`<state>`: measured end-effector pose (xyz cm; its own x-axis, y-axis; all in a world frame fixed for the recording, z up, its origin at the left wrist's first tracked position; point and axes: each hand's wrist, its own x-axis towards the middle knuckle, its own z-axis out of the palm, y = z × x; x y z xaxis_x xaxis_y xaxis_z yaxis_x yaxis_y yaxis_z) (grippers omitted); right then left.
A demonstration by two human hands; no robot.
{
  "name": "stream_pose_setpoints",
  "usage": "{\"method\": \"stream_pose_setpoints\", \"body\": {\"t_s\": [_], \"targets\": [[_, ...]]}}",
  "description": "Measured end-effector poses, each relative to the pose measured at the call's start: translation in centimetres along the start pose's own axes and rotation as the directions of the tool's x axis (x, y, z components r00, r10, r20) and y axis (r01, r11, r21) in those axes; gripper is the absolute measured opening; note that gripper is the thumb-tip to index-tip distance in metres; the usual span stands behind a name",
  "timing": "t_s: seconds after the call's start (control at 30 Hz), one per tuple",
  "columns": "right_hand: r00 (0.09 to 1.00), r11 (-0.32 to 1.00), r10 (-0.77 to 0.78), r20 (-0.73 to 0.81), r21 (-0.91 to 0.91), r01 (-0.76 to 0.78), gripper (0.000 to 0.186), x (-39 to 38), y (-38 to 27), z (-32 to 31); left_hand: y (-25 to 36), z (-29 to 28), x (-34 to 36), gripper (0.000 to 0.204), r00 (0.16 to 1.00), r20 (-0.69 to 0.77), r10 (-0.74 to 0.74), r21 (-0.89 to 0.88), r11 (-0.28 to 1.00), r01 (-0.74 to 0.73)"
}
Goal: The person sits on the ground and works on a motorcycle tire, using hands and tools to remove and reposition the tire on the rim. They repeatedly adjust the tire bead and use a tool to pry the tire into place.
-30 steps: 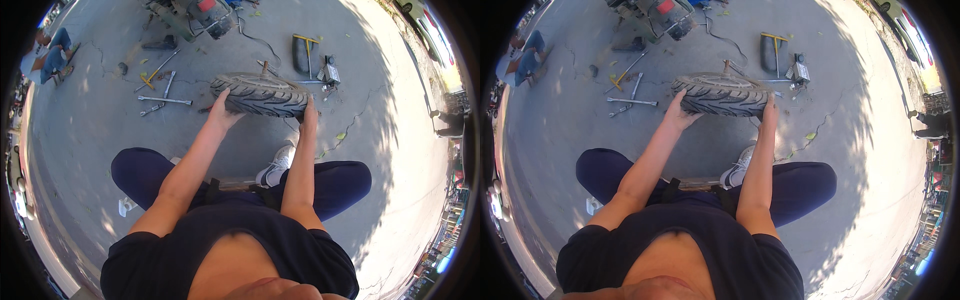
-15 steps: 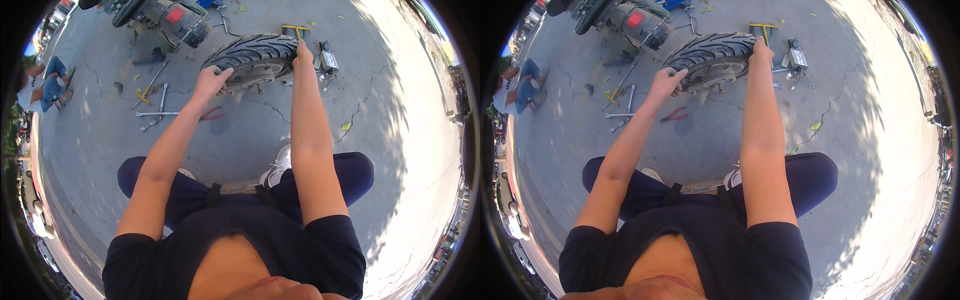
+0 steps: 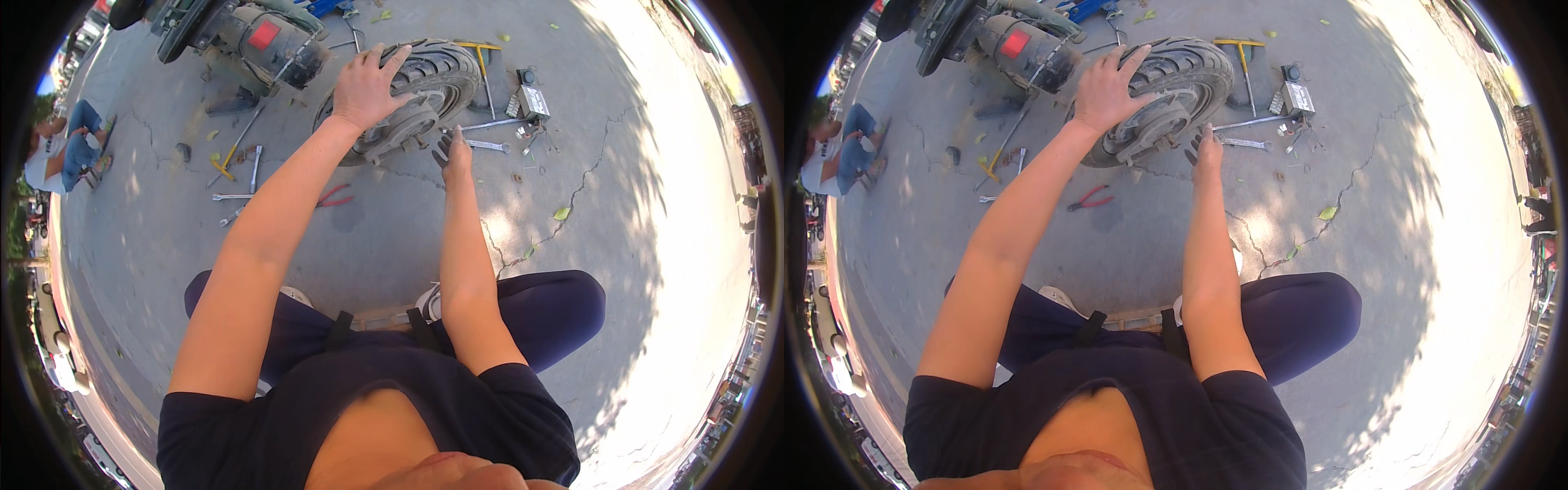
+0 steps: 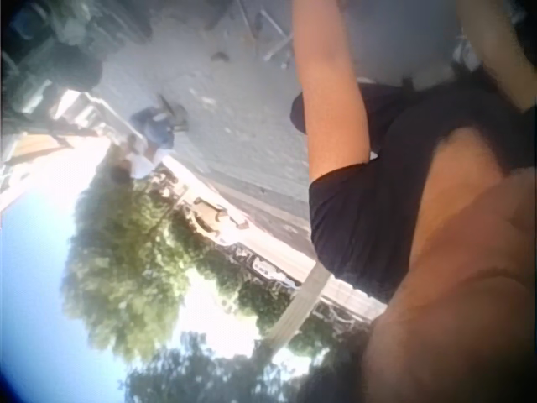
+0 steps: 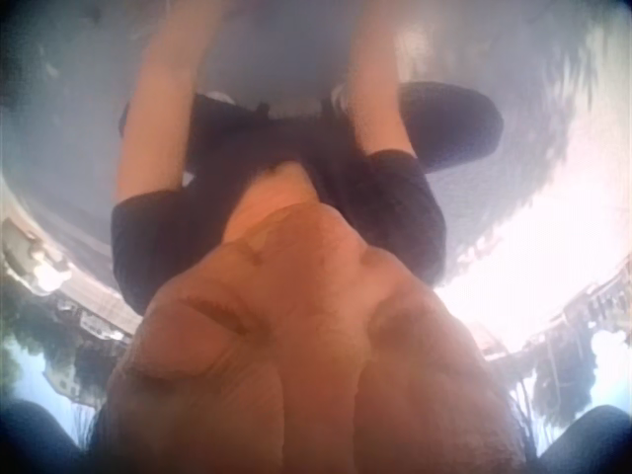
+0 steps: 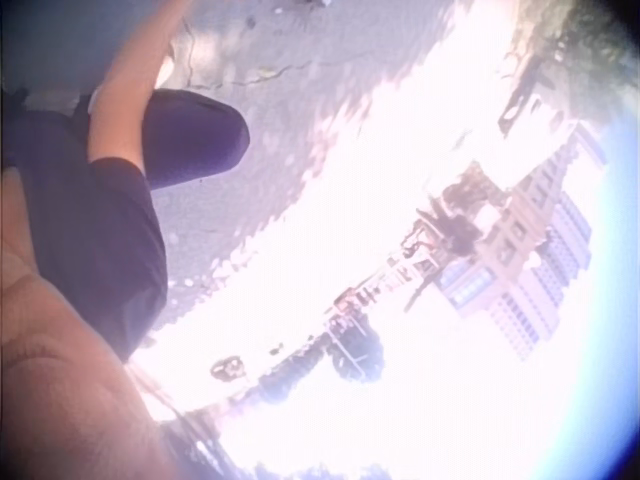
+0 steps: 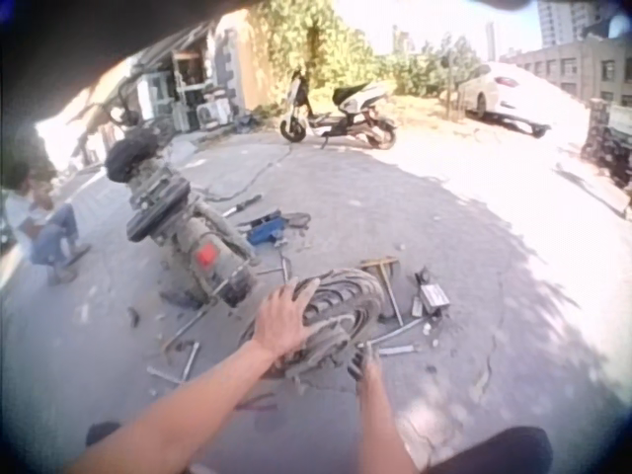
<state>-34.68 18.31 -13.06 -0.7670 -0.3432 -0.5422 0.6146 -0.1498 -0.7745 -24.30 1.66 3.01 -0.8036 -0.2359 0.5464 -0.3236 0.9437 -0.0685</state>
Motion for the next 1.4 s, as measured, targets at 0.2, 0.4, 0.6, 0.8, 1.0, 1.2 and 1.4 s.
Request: {"method": "stream_pose_setpoints", "body": {"t_s": [0.2, 0.4, 0.6, 0.8, 1.0, 1.2, 1.4], "targets": [[0.957, 0.944, 0.094, 0.275, 0.281, -0.173, 0.064, -1.5, 5.2, -0.3, -1.3, 0.7, 0.4, 0.087, 0.999, -0.012, -0.047, 0.018, 0.999, 0.047], [0.925, 0.982, 0.072, 0.374, 0.138, -0.132, 0.040, -1.5, 3.3, 1.0, -1.7, 0.4, -0.9, 0.086, 0.997, -0.058, -0.046, -0.002, 0.999, 0.046], [0.951, 0.969, 0.052, 0.305, 0.214, -0.122, 0.025, -1.5, 3.8, 1.4, -1.4, 0.3, -1.1, 0.085, 0.995, -0.094, -0.022, 0.009, 1.000, 0.023], [0.950, 0.952, 0.042, 0.308, 0.278, -0.132, 0.024, -1.5, 3.6, 0.5, -0.2, 0.7, -0.2, 0.084, 0.998, -0.068, 0.006, 0.026, 1.000, -0.004], [0.979, 0.936, 0.006, 0.204, 0.345, -0.077, 0.025, -2.8, 3.9, 0.4, 1.0, 0.6, 0.1, 0.084, 0.999, -0.038, 0.030, 0.081, 0.996, -0.027], [0.981, 0.955, 0.182, -0.058, 0.246, -0.163, 0.023, 1.5, 8.3, -6.3, 1.7, 0.8, 1.2, 0.085, 0.999, -0.005, 0.045, 0.126, 0.991, -0.044], [0.852, 0.998, -0.056, -0.520, -0.043, 0.039, 0.021, 12.1, 5.0, -21.9, 3.3, 1.3, 3.6, 0.084, 0.998, 0.003, 0.060, 0.071, 0.996, -0.060]]}}
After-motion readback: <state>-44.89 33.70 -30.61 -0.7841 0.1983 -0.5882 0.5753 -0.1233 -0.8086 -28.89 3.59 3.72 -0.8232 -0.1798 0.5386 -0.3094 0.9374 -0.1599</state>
